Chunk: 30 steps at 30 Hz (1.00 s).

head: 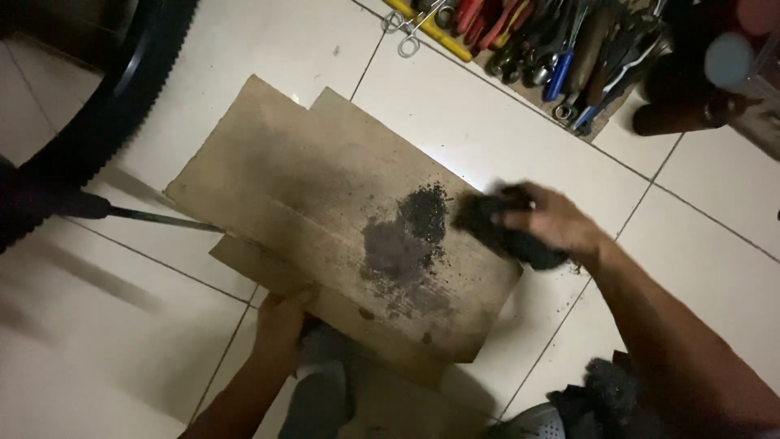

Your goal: The person wipes a dark stain on a tiled floor using a black cloth and a piece of cardboard. They repeatedly rub the stain, transfer the dirt onto the cardboard, and wipe the surrounding area. The person is sitting on the floor during the task.

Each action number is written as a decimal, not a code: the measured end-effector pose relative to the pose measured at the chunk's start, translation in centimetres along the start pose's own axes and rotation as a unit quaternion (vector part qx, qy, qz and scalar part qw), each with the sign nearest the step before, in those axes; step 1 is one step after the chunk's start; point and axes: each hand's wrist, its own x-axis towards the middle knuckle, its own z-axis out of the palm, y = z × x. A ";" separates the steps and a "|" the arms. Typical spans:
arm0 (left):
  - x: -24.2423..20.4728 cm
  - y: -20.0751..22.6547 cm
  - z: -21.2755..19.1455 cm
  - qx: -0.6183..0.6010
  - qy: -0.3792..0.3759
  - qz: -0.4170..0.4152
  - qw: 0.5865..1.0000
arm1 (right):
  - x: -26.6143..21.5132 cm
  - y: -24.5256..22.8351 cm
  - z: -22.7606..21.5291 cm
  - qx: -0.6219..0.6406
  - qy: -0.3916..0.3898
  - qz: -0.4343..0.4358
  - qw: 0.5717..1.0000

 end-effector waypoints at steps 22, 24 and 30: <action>3.0 -2.4 -0.6 0.066 -0.031 0.054 0.996 | 4.0 6.4 4.5 -0.253 0.201 0.030 0.946; 1.9 -2.0 -0.3 0.037 -0.034 0.031 0.998 | 4.7 7.2 4.0 -0.240 0.201 0.014 0.950; 5.0 -3.9 -0.5 0.061 -0.040 0.076 0.994 | 4.6 7.5 2.1 -0.268 0.200 0.023 0.942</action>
